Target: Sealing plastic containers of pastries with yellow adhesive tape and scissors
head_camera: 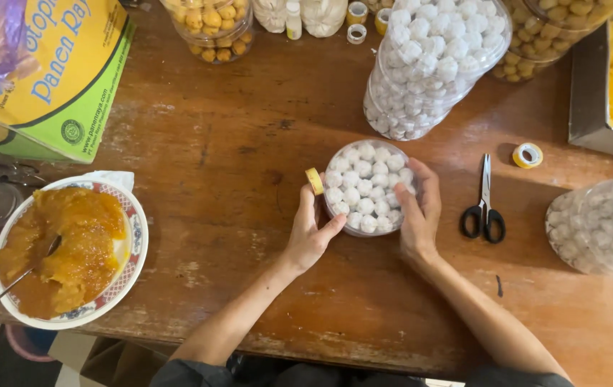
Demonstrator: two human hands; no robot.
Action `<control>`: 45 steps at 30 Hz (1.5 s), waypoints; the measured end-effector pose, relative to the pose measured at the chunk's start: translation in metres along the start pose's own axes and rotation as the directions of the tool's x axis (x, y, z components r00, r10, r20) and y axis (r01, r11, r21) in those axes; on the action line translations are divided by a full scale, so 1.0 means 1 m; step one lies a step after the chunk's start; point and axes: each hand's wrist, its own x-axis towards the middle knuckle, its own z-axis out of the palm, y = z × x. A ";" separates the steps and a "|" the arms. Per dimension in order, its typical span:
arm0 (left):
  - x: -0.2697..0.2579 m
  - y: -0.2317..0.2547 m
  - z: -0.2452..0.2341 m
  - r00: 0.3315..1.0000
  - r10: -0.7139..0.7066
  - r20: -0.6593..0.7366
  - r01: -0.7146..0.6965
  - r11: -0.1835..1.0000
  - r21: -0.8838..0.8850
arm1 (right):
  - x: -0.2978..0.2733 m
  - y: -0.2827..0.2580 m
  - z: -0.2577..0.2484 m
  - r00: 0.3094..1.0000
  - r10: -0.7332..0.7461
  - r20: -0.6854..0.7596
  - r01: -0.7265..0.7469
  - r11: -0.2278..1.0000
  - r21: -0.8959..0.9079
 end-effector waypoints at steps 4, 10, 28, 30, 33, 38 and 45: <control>0.000 -0.009 -0.002 1.000 -0.004 -0.017 0.005 1.000 0.030 | 0.002 0.019 -0.005 1.000 0.003 0.018 -0.003 1.000 0.002; -0.001 -0.001 -0.001 0.998 -0.023 -0.053 0.022 1.000 -0.009 | 0.004 0.022 -0.008 0.997 -0.005 0.074 0.010 0.998 -0.065; 0.037 -0.015 -0.013 0.990 -0.095 -0.100 0.085 0.991 -0.100 | 0.031 -0.017 0.012 0.602 -0.390 0.697 0.783 0.460 -0.418; 0.039 -0.026 -0.015 0.991 -0.073 -0.111 0.054 0.985 -0.161 | 0.033 -0.007 0.011 0.596 -0.320 0.736 0.784 0.429 -0.448; 0.039 -0.030 -0.021 0.995 -0.073 -0.070 0.061 0.987 -0.151 | 0.032 -0.001 0.012 0.602 -0.342 0.722 0.782 0.436 -0.445; 0.040 -0.025 -0.016 0.998 -0.055 -0.038 0.047 0.979 -0.196 | 0.032 -0.009 0.015 0.600 -0.349 0.720 0.780 0.453 -0.431; 0.039 -0.016 -0.024 0.995 -0.014 -0.099 0.002 0.993 -0.122 | 0.047 -0.028 0.009 0.859 -0.184 0.477 0.317 0.924 -0.214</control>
